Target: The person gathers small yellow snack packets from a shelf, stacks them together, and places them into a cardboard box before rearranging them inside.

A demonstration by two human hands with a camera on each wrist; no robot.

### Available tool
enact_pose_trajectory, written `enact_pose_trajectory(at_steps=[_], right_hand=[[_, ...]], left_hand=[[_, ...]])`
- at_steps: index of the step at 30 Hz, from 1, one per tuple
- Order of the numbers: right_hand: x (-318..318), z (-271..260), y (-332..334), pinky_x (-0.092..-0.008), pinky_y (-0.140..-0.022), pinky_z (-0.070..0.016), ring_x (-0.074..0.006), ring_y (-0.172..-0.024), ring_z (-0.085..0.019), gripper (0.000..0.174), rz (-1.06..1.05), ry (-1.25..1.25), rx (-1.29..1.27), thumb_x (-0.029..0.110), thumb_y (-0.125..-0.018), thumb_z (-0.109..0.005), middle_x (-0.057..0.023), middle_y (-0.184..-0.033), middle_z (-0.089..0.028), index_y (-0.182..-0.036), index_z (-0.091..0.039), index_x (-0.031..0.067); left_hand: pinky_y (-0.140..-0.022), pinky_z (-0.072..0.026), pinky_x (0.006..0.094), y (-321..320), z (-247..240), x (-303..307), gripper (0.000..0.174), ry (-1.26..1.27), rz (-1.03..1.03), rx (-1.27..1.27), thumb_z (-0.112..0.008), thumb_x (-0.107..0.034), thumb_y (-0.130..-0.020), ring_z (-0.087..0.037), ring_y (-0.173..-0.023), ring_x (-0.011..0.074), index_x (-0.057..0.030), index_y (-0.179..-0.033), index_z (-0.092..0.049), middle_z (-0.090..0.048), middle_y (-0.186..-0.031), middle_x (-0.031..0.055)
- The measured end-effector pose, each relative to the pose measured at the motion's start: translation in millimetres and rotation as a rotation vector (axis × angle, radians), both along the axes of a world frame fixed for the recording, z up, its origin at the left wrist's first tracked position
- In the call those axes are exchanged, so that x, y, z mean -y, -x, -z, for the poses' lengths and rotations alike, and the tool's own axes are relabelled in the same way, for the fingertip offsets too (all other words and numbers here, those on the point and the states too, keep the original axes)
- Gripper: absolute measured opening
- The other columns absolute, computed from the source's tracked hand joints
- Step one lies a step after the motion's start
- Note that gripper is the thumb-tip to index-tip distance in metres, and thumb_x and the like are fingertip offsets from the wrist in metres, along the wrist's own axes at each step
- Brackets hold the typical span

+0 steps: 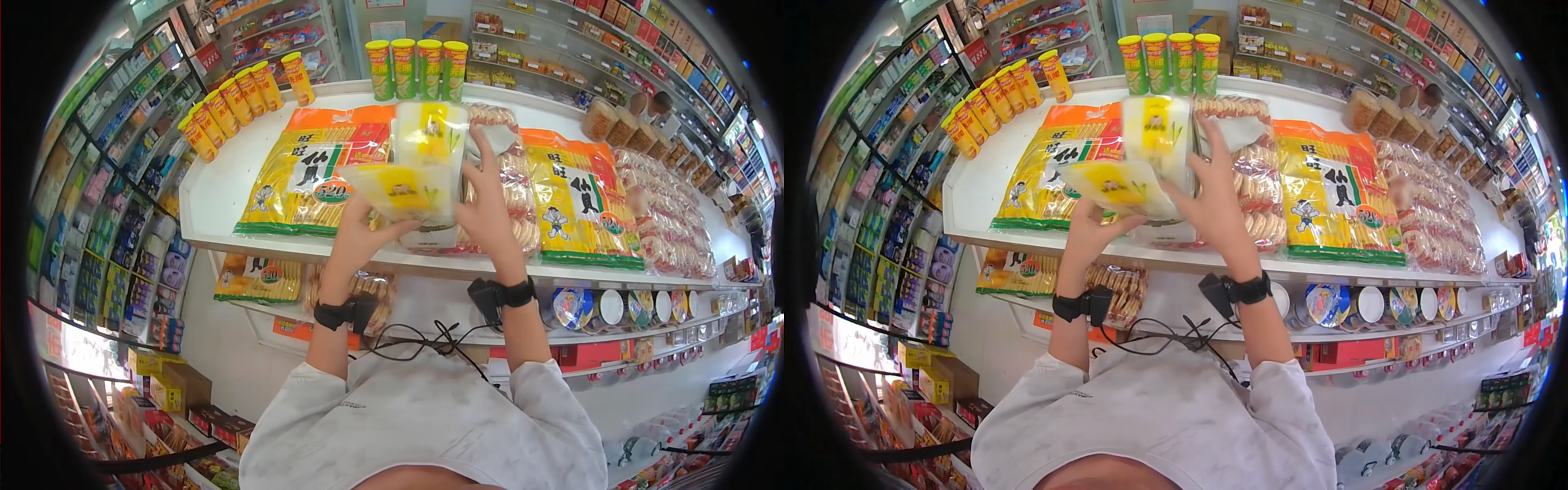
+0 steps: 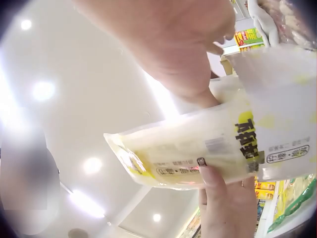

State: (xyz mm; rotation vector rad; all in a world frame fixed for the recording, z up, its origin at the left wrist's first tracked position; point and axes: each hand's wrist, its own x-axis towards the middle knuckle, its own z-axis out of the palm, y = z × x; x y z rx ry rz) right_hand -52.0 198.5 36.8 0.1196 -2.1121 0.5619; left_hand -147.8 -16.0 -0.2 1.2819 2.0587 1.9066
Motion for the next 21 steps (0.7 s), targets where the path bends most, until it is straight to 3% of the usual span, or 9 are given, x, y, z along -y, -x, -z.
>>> enact_pose_trajectory(at_steps=[3,7,10,12,15,18,21], right_hand=[[1,20,-5,-0.0436,-0.097,-0.0544,-0.0427,-0.116,-0.069,0.05,-0.283,0.408,0.164,0.014,-0.088,-0.077,-0.0273,-0.126,-0.07,-0.134,-0.064,-0.0011],[-5,8,-11,-0.0447,-0.081,-0.0549,-0.0419,-0.095,-0.071,0.044,-0.342,0.371,0.294,0.013,-0.088,-0.075,-0.0266,-0.1,-0.072,-0.127,-0.063,-0.0029],[-10,-9,-11,-0.048,-0.077,-0.053,-0.0459,-0.088,-0.067,0.038,-0.289,0.222,0.452,0.014,-0.088,-0.075,-0.0281,-0.093,-0.068,-0.119,-0.063,-0.0043],[-6,-21,-13,-0.0498,-0.075,-0.0521,-0.0485,-0.086,-0.064,0.035,-0.283,0.188,0.563,0.015,-0.088,-0.075,-0.0294,-0.09,-0.066,-0.115,-0.063,-0.005],[-6,-11,-11,-0.0514,-0.08,-0.0513,-0.0482,-0.093,-0.063,0.032,-0.233,0.025,0.528,0.014,-0.088,-0.074,-0.0281,-0.097,-0.067,-0.113,-0.063,-0.004],[-9,-9,-15,-0.0481,-0.099,-0.0503,-0.0441,-0.122,-0.061,0.037,-0.304,0.083,0.48,0.015,-0.09,-0.075,-0.0251,-0.127,-0.066,-0.122,-0.067,-0.0002],[-15,-4,-20,-0.0443,-0.12,-0.0383,-0.0388,-0.149,-0.044,0.044,-0.556,0.333,0.324,0.017,-0.093,-0.075,-0.0195,-0.158,-0.049,-0.134,-0.067,0.0044]], left_hand=[[-0.112,-0.0459,0.0412,0,3,-5,0.075,-0.12,0.003,0.038,-0.093,-0.011,-0.078,-0.062,-0.129,0.0259,-0.0008,-0.143,-0.057,-0.067,-0.135,0.0139],[-0.114,-0.0445,0.0414,-15,-6,-12,0.096,-0.234,-0.036,0.11,-0.092,-0.007,-0.079,-0.059,-0.132,0.0256,0.0014,-0.156,-0.035,-0.062,-0.141,0.0167],[-0.116,-0.0438,0.0412,-15,-22,-11,0.095,-0.027,-0.058,-0.058,-0.092,-0.005,-0.08,-0.059,-0.133,0.0261,-0.0004,-0.154,-0.034,-0.06,-0.141,0.0163],[-0.114,-0.0456,0.0401,-16,-13,-15,0.092,-0.099,0.031,0.088,-0.092,-0.004,-0.078,-0.059,-0.133,0.0252,-0.0012,-0.152,-0.036,-0.06,-0.14,0.0159],[-0.111,-0.0492,0.0379,-23,-12,-29,0.082,-0.306,0.059,0.253,-0.091,0.001,-0.078,-0.059,-0.132,0.0229,-0.0005,-0.145,-0.044,-0.059,-0.142,0.0147],[-0.105,-0.0546,0.0369,-23,-11,-33,0.079,-0.347,0.047,0.388,-0.093,0.001,-0.075,-0.063,-0.124,0.0203,-0.0005,-0.14,-0.049,-0.063,-0.135,0.0122],[-0.101,-0.0577,0.0366,-29,-21,-33,0.078,-0.317,0.058,0.308,-0.094,0.001,-0.073,-0.066,-0.117,0.0191,-0.0012,-0.138,-0.051,-0.066,-0.129,0.01]])
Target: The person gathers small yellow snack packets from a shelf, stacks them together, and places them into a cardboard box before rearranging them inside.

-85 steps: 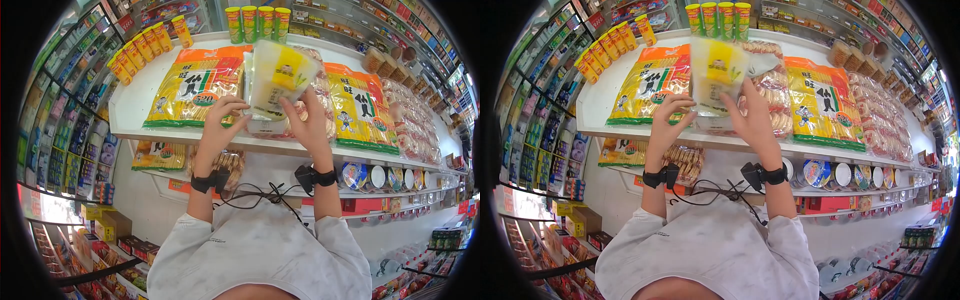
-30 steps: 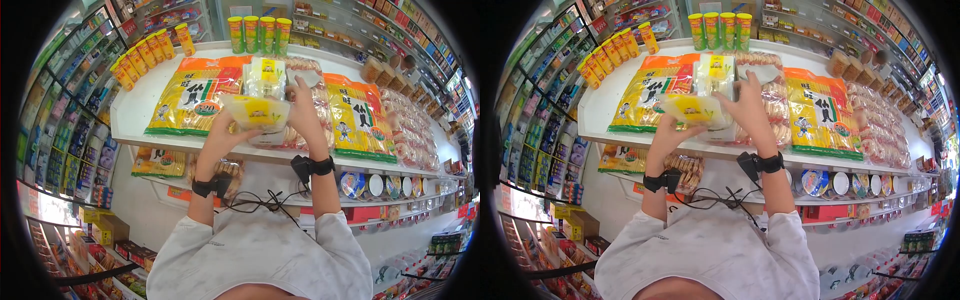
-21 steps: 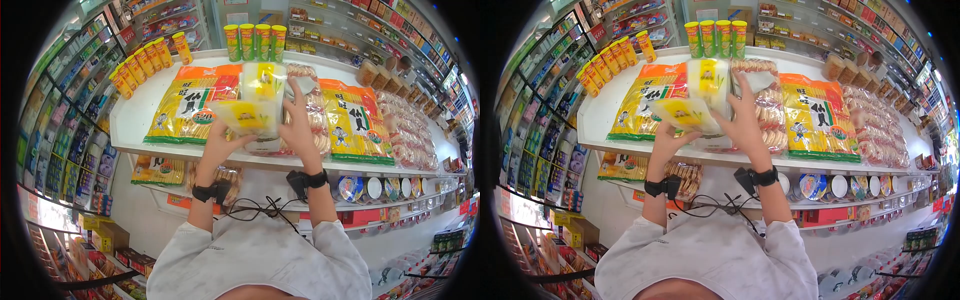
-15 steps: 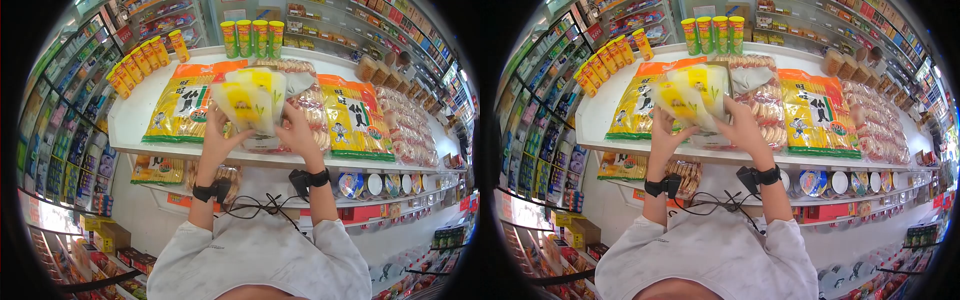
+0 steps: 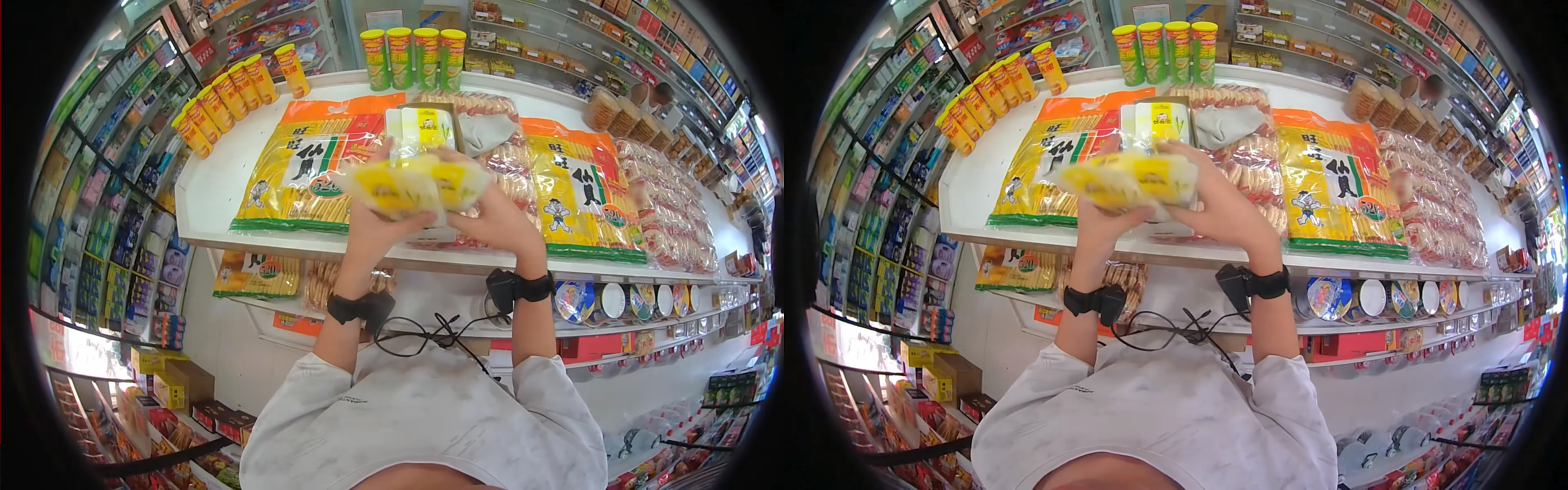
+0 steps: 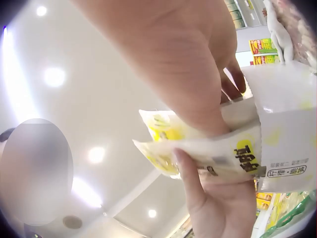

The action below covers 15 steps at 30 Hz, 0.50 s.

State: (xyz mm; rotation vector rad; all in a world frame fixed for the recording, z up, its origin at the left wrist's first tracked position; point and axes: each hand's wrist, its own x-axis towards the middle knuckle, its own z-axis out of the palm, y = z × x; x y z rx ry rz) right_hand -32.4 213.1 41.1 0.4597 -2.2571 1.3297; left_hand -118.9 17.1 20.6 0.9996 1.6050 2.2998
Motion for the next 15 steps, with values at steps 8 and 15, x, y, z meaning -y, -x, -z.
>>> enact_pose_trajectory(at_steps=[8,15], right_hand=[[-25,-9,-10,-0.0487,-0.127,-0.0277,-0.04,-0.158,-0.029,0.044,0.138,0.022,0.111,0.026,-0.101,-0.069,-0.0238,-0.168,-0.036,-0.138,-0.065,0.0022],[8,2,16,-0.0561,-0.125,-0.0295,-0.0508,-0.154,-0.029,0.045,0.63,-0.556,-0.048,0.028,-0.1,-0.069,-0.0352,-0.159,-0.039,-0.124,-0.066,-0.011]], left_hand=[[-0.11,-0.0505,0.0375,6,8,18,0.1,0.097,-0.009,0.0,-0.094,-0.002,-0.072,-0.059,-0.13,0.0203,-0.0004,-0.157,-0.042,-0.059,-0.143,0.0122],[-0.122,-0.0381,0.04,28,11,19,0.108,0.138,0.129,-0.141,-0.086,0.005,-0.074,-0.044,-0.148,0.0238,-0.0007,-0.166,-0.031,-0.042,-0.165,0.0155]])
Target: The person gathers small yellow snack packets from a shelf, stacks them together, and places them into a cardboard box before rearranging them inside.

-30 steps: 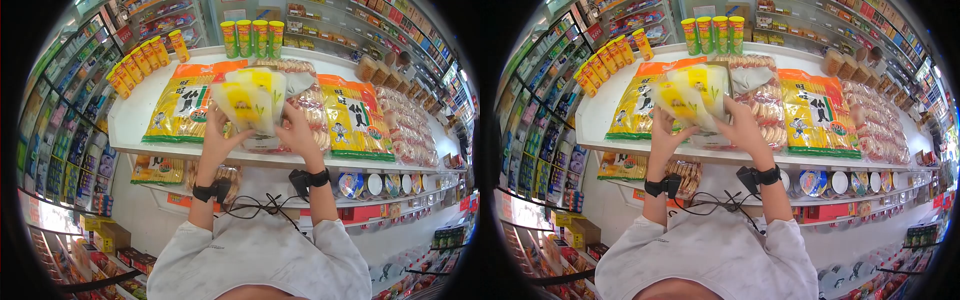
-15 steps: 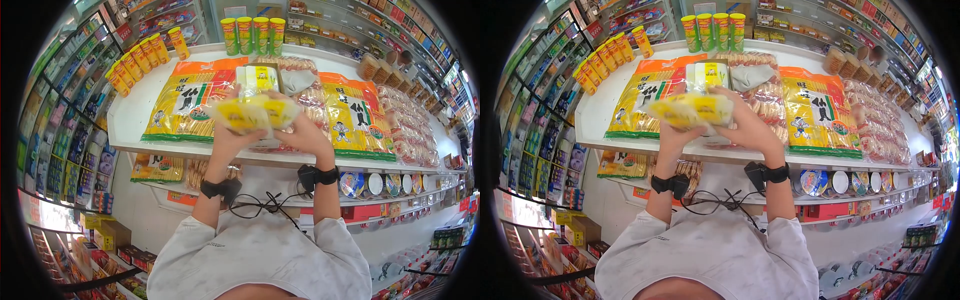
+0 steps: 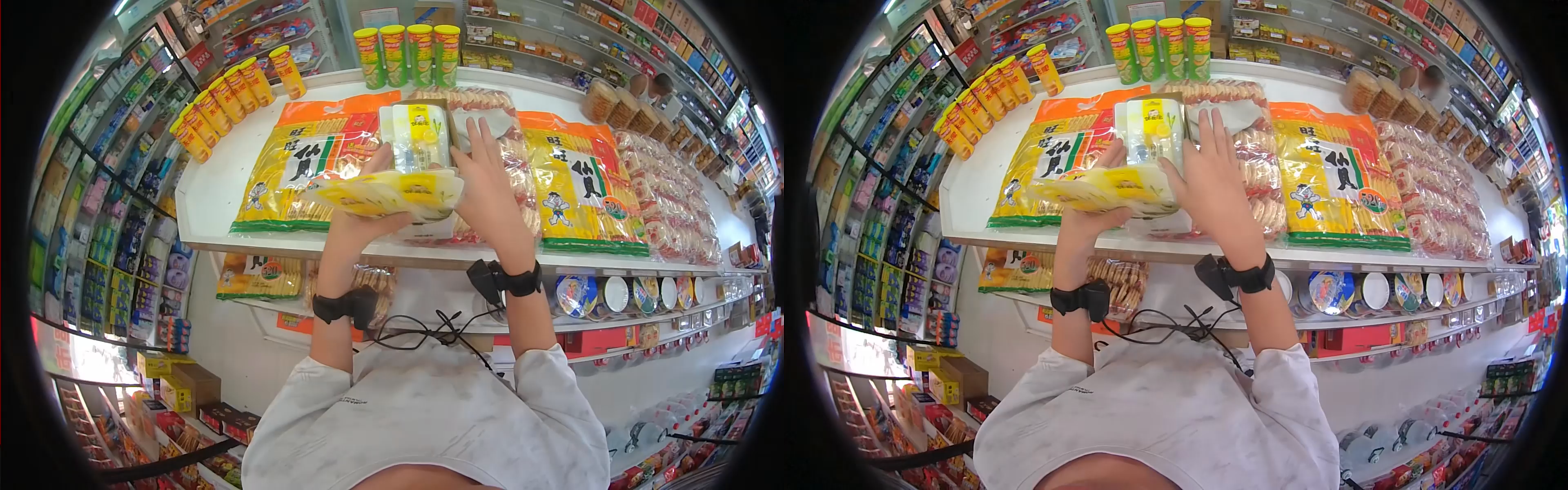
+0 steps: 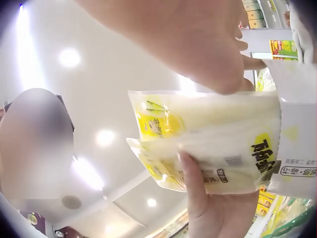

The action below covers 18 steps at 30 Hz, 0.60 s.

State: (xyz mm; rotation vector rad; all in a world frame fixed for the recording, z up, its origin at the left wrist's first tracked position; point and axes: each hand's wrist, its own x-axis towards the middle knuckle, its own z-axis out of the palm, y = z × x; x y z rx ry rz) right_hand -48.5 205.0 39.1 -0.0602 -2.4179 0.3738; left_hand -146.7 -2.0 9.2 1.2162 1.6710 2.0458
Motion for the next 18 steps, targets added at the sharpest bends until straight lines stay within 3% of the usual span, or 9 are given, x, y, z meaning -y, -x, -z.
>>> enact_pose_trajectory(at_steps=[1,4,7,10,12,15,18], right_hand=[[-1,3,3,-0.0562,-0.125,-0.0293,-0.051,-0.154,-0.028,0.045,-0.004,0.016,0.017,0.027,-0.1,-0.07,-0.0353,-0.16,-0.038,-0.124,-0.066,-0.0109],[-8,17,15,-0.0563,-0.125,-0.0285,-0.0512,-0.155,-0.026,0.044,-0.062,0.103,0.019,0.025,-0.098,-0.072,-0.035,-0.162,-0.036,-0.125,-0.066,-0.0091],[-16,24,18,-0.055,-0.126,-0.0271,-0.0504,-0.157,-0.023,0.04,-0.191,0.293,-0.028,0.025,-0.098,-0.073,-0.0343,-0.164,-0.034,-0.125,-0.068,-0.0036],[-17,23,11,-0.0516,-0.127,-0.0257,-0.0486,-0.159,-0.021,0.034,-0.279,0.483,-0.009,0.024,-0.097,-0.073,-0.0331,-0.166,-0.032,-0.123,-0.069,0.0021],[-15,19,7,-0.0495,-0.128,-0.0248,-0.0472,-0.16,-0.02,0.031,-0.343,0.581,-0.025,0.023,-0.097,-0.073,-0.0311,-0.167,-0.032,-0.122,-0.07,0.0048],[-8,7,-1,-0.048,-0.128,-0.0258,-0.0452,-0.16,-0.023,0.027,-0.317,0.495,-0.049,0.019,-0.099,-0.07,-0.0266,-0.167,-0.036,-0.121,-0.07,0.004],[-5,3,-7,-0.0471,-0.125,-0.0298,-0.0431,-0.157,-0.033,0.026,-0.489,0.545,-0.031,0.014,-0.1,-0.067,-0.0225,-0.165,-0.042,-0.123,-0.07,0.0038]], left_hand=[[-0.123,-0.0381,0.0402,-1,-1,2,0.106,-0.017,0.021,0.047,-0.084,0.008,-0.074,-0.042,-0.151,0.024,0.0,-0.166,-0.031,-0.04,-0.168,0.0148],[-0.117,-0.0456,0.0388,-10,-9,4,0.103,-0.048,0.042,0.172,-0.084,0.007,-0.076,-0.051,-0.143,0.0235,-0.0002,-0.165,-0.033,-0.048,-0.161,0.0144],[-0.108,-0.0527,0.0367,-20,-12,3,0.089,-0.12,-0.04,0.299,-0.085,0.004,-0.08,-0.062,-0.129,0.0224,0.001,-0.158,-0.044,-0.06,-0.147,0.0129],[-0.098,-0.0576,0.0332,-22,-11,2,0.089,-0.115,-0.089,0.35,-0.086,0.004,-0.083,-0.067,-0.116,0.0188,-0.0018,-0.16,-0.041,-0.065,-0.136,0.0111],[-0.097,-0.0576,0.0331,-16,-3,1,0.075,-0.135,-0.106,0.28,-0.087,0.002,-0.084,-0.067,-0.115,0.0189,0.0004,-0.149,-0.05,-0.067,-0.133,0.011],[-0.098,-0.057,0.0334,-13,0,-1,0.059,-0.178,-0.185,0.282,-0.087,-0.001,-0.085,-0.068,-0.115,0.0189,0.0019,-0.137,-0.058,-0.07,-0.128,0.0103],[-0.099,-0.0561,0.034,-6,8,-5,0.057,-0.254,-0.23,0.345,-0.087,-0.004,-0.086,-0.068,-0.114,0.0189,0.0014,-0.135,-0.06,-0.07,-0.127,0.0096]])
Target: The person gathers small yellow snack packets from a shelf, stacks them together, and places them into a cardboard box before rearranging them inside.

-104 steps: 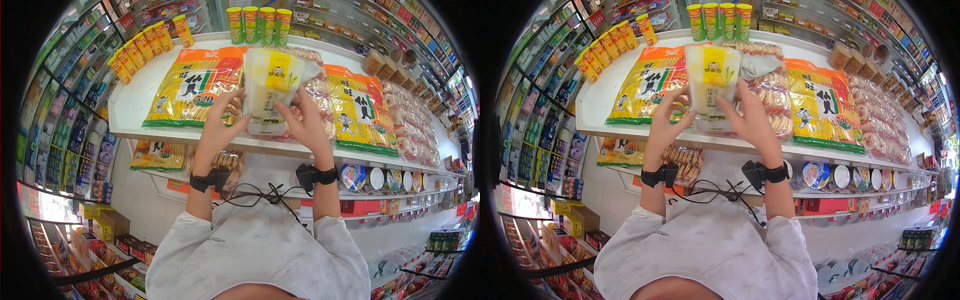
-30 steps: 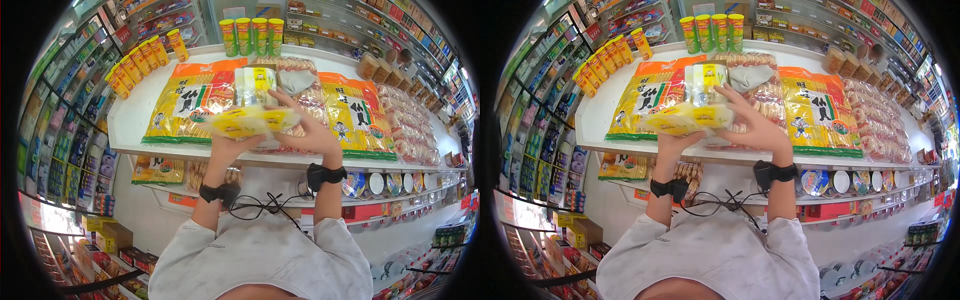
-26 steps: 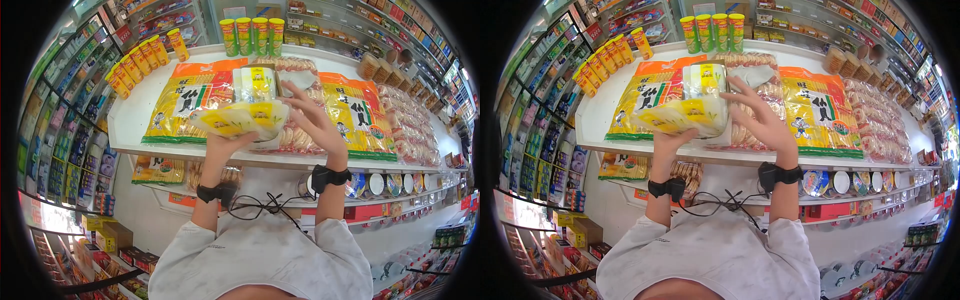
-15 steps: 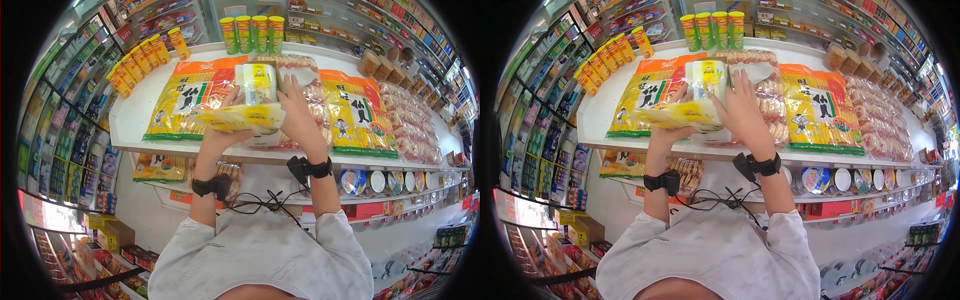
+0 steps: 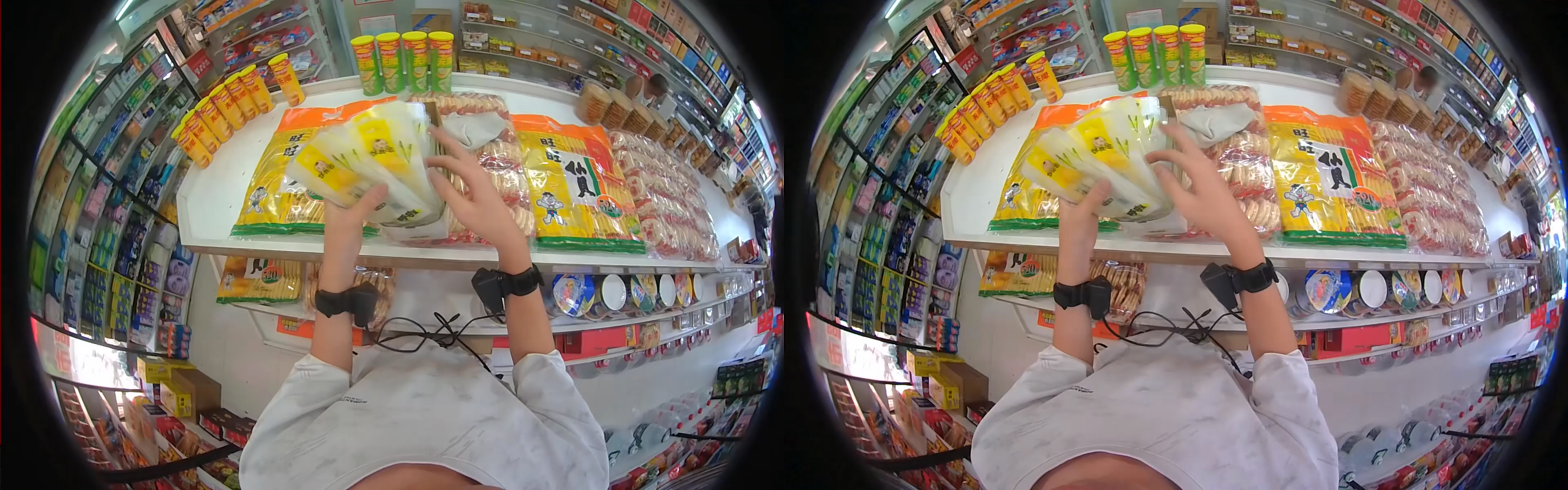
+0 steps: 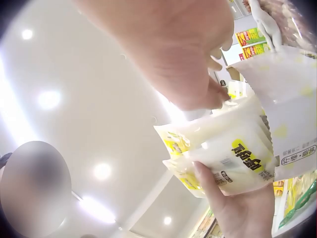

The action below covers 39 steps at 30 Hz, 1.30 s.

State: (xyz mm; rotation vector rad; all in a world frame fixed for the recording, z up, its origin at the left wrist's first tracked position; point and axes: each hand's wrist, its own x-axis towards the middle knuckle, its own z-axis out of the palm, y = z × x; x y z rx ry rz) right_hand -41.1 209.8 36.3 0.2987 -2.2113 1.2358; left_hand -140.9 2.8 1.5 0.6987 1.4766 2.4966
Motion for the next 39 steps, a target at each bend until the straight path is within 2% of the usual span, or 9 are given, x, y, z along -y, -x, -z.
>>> enact_pose_trajectory(at_steps=[3,6,12,18,22,25,30,36,39], right_hand=[[4,-7,-6,-0.0465,-0.123,-0.034,-0.0408,-0.152,-0.04,0.027,-0.133,0.043,0.029,0.013,-0.101,-0.066,-0.0213,-0.163,-0.045,-0.126,-0.07,0.0047],[11,-8,-8,-0.0463,-0.12,-0.0366,-0.0403,-0.149,-0.044,0.028,0.037,0.085,-0.108,0.015,-0.102,-0.065,-0.0237,-0.163,-0.043,-0.127,-0.069,0.0016],[10,2,5,-0.0499,-0.125,-0.0278,-0.0467,-0.156,-0.029,0.038,0.389,-0.033,-0.063,0.023,-0.107,-0.059,-0.0333,-0.166,-0.031,-0.129,-0.067,-0.0069],[3,8,20,-0.0528,-0.128,-0.0226,-0.0515,-0.157,-0.022,0.042,0.423,-0.231,-0.061,0.027,-0.111,-0.05,-0.035,-0.168,-0.026,-0.121,-0.072,-0.0064],[1,15,34,-0.0535,-0.128,-0.0223,-0.0523,-0.157,-0.021,0.035,0.397,-0.21,-0.03,0.026,-0.107,-0.059,-0.0363,-0.167,-0.027,-0.115,-0.075,-0.0044],[-3,18,42,-0.0532,-0.127,-0.0233,-0.0525,-0.157,-0.022,0.031,0.299,-0.037,-0.009,0.025,-0.102,-0.067,-0.0377,-0.166,-0.028,-0.111,-0.076,-0.0034],[7,17,48,-0.0518,-0.127,-0.0263,-0.0527,-0.156,-0.024,0.028,0.303,0.019,-0.079,0.025,-0.097,-0.074,-0.0378,-0.164,-0.031,-0.102,-0.076,-0.0027],[0,23,57,-0.0532,-0.126,-0.0276,-0.054,-0.155,-0.025,0.033,0.537,-0.322,-0.013,0.028,-0.09,-0.082,-0.0381,-0.163,-0.033,-0.095,-0.074,-0.0034],[-3,15,56,-0.0524,-0.127,-0.0261,-0.0546,-0.156,-0.023,0.036,0.4,-0.239,0.011,0.029,-0.086,-0.086,-0.0386,-0.163,-0.031,-0.095,-0.073,-0.004]], left_hand=[[-0.103,-0.0547,0.0384,12,15,3,0.064,-0.041,0.012,0.015,-0.085,-0.005,-0.089,-0.065,-0.12,0.021,-0.0015,-0.144,-0.053,-0.066,-0.133,0.0089],[-0.106,-0.0541,0.0418,17,26,8,0.07,-0.066,0.048,0.029,-0.085,-0.005,-0.089,-0.064,-0.124,0.0232,-0.0034,-0.149,-0.049,-0.065,-0.137,0.0091],[-0.096,-0.0578,0.0346,10,32,12,0.059,-0.116,0.062,-0.036,-0.089,0.0,-0.082,-0.07,-0.11,0.0197,0.0016,-0.134,-0.061,-0.072,-0.125,0.0093],[-0.096,-0.0578,0.0344,1,35,12,0.06,-0.076,0.039,-0.072,-0.088,0.003,-0.082,-0.07,-0.108,0.0193,0.0017,-0.135,-0.061,-0.073,-0.124,0.0089],[-0.105,-0.0544,0.0396,0,30,10,0.074,0.0,0.062,-0.044,-0.085,0.006,-0.082,-0.065,-0.121,0.0235,0.0002,-0.147,-0.05,-0.064,-0.137,0.0115],[-0.098,-0.0572,0.0349,-5,20,0,0.066,-0.162,0.039,-0.071,-0.087,0.005,-0.08,-0.069,-0.112,0.0193,0.0016,-0.14,-0.058,-0.071,-0.128,0.0096],[-0.101,-0.0565,0.0376,3,33,13,0.072,0.029,0.108,-0.085,-0.088,0.004,-0.079,-0.067,-0.118,0.0219,0.0008,-0.143,-0.054,-0.068,-0.133,0.0111],[-0.104,-0.0558,0.0387,4,29,22,0.079,0.161,0.141,-0.347,-0.087,0.006,-0.076,-0.066,-0.121,0.0231,-0.0002,-0.147,-0.052,-0.067,-0.136,0.0115],[-0.105,-0.0552,0.0388,-1,24,21,0.082,0.153,0.152,-0.355,-0.086,0.007,-0.076,-0.066,-0.122,0.0234,-0.0007,-0.149,-0.051,-0.066,-0.137,0.0112]])
